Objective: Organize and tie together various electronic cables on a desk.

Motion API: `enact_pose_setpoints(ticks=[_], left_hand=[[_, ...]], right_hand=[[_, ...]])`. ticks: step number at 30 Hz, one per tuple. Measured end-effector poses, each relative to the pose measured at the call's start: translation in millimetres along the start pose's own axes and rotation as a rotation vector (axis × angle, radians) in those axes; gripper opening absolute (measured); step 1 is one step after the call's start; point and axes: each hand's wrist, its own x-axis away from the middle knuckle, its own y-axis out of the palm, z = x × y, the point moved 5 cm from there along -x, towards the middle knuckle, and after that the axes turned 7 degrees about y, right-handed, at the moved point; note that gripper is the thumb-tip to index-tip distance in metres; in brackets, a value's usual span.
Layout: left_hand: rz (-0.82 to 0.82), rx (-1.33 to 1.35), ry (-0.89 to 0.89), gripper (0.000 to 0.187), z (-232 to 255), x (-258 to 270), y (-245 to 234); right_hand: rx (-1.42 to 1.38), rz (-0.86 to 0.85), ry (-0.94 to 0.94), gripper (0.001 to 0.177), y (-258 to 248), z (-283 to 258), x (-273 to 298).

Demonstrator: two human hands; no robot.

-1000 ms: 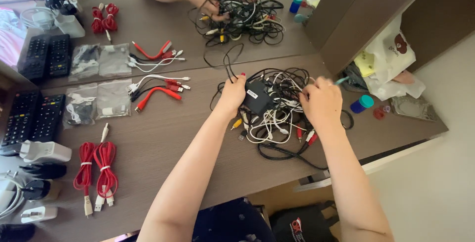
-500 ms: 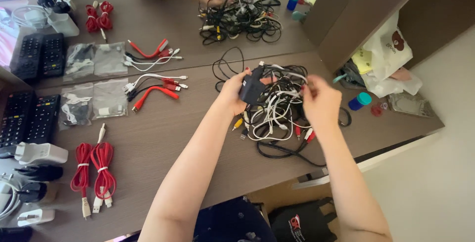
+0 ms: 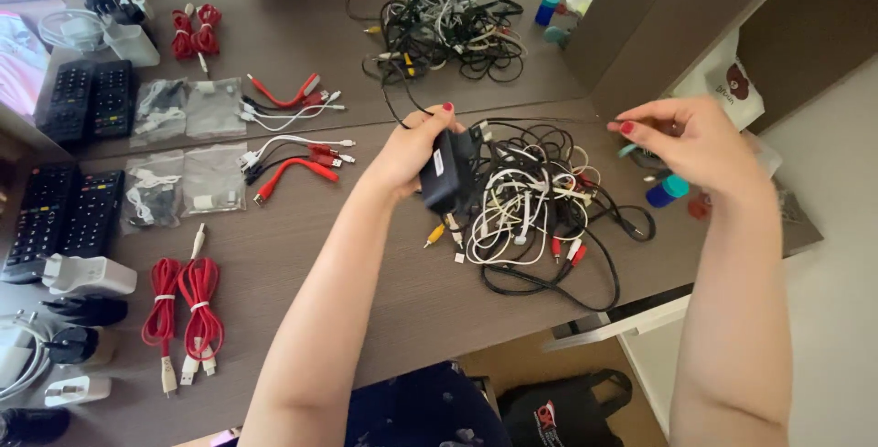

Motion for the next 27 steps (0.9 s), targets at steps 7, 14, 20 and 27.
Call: enact_pose_setpoints(ticks=[7,14,20,27], left_hand=[[-0.093,-0.597,0.19,0.035,23.3,27.6,2.0],[0.108,-0.64,0.328,0.023,49.5,60.7,-15.4],[0.178,-0.178,0.382,0.028,69.0,56.5,-62.4],[0.135,0.558,0.317,0.04,129.1,72.5,-76.5]], right_hand=[[0.043,0.319,-0.265,0.023,41.8,-37.2,7.6],[0.443,0.765,-0.689,0.014,74.0,-85.8,-2.4],[-0.068,0.032,-0.638,0.025,145.3,-98.0,20.8],[0.045,-0.237,-0.487,0.045,176.2,-50.0,20.5]])
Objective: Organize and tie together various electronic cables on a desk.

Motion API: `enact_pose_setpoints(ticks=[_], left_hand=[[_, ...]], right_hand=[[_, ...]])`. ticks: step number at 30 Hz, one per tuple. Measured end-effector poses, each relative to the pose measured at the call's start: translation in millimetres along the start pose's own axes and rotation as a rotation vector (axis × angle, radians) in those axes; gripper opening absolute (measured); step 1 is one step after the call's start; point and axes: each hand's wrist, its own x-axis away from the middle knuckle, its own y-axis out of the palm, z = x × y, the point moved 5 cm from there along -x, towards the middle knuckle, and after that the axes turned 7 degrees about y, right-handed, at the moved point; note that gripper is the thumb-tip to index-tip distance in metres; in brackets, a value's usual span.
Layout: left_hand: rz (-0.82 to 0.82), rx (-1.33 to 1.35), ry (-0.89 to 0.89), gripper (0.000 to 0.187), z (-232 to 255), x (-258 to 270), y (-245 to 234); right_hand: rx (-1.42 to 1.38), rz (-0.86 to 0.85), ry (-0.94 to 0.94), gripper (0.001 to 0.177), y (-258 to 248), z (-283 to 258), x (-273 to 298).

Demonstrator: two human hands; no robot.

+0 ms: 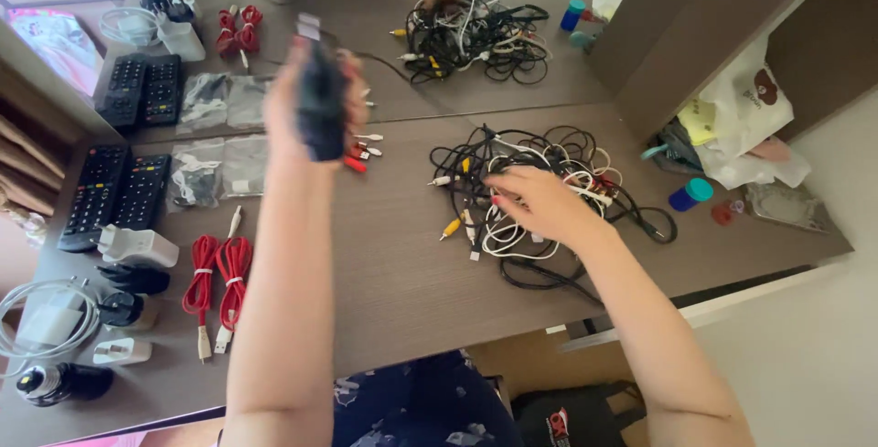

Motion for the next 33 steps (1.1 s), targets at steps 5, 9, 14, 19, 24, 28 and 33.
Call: enact_pose_setpoints(ticks=[5,9,14,19,24,28,33], left_hand=[[-0.119,0.084,0.127,0.028,48.0,-1.4,-31.5],[-0.173,0.053,0.129,0.022,41.1,11.4,-8.9],[-0.278,0.117,0.133,0.022,46.7,24.1,5.1],[-0.18,0.157,-0.18,0.043,33.7,30.4,-16.3],[0.237,-0.347,-0.055,0.029,-34.6,25.7,-46.5],[0.226,-0.382,-0.069,0.025,-71.3,30.7,-66.6],[0.059,-0.736,-0.12,0.03,-76.8,50.8,-72.6]], right_hand=[[0.416,0.111,-0.005,0.02,-5.3,29.4,8.3],[0.147,0.359,0.143,0.019,-11.1,-6.9,-6.4],[0.244,0.422,0.109,0.024,1.7,13.5,-45.6],[-0.068,0.657,0.074,0.02,-64.3,9.8,-48.3],[-0.077,0.702,-0.054,0.018,-107.3,-61.6,-28.4],[-0.597,0.837,-0.039,0.026,-147.1,-36.1,-10.0],[-1.636,0.351,-0.194,0.024,-149.9,-20.7,-11.7]])
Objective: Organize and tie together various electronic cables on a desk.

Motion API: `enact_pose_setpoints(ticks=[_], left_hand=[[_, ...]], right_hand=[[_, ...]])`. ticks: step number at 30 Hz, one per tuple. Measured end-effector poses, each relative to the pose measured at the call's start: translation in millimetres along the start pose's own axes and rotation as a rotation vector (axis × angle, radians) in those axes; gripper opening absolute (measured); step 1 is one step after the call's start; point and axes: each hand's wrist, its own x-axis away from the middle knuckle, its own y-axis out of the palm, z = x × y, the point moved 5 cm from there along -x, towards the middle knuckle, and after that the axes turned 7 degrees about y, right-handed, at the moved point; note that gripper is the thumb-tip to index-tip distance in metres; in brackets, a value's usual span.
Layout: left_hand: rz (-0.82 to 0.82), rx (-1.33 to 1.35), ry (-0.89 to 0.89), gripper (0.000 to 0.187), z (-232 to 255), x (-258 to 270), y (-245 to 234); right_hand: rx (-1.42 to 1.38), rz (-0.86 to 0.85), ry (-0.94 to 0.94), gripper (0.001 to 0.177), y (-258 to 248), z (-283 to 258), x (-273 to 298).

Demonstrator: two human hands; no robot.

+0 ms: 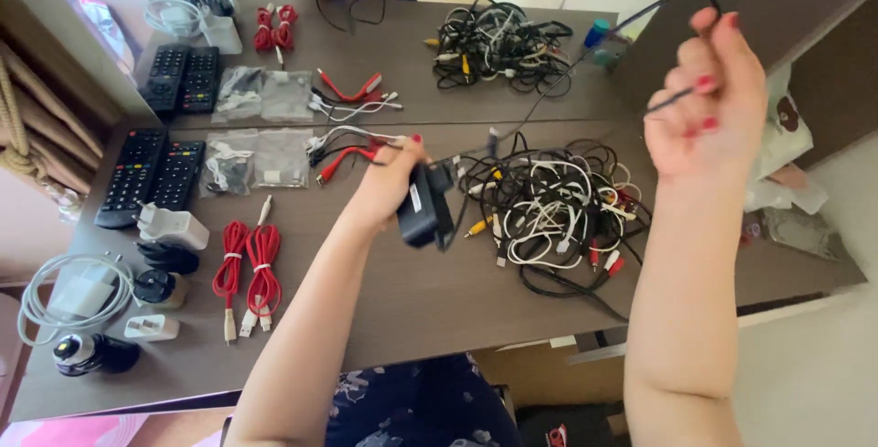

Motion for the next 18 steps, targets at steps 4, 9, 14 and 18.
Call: enact_pose_setpoints(ticks=[4,9,14,18], left_hand=[[-0.027,-0.165,0.035,0.034,0.4,19.2,-5.0],[-0.052,-0.331,-0.05,0.038,27.7,51.1,0.9],[0.037,-0.285,-0.297,0.065,13.6,61.2,-6.5],[0.117,-0.282,-0.076,0.073,-75.4,20.8,-48.3]], right_hand=[[0.15,-0.069,0.103,0.024,57.9,27.8,2.0],[1.362,0.045,-0.048,0.024,25.4,83.4,-18.5],[2.053,0.259,-0.353,0.021,1.9,91.2,-8.6],[1.95,0.087,-0.15,0.016,22.3,138.5,11.0]])
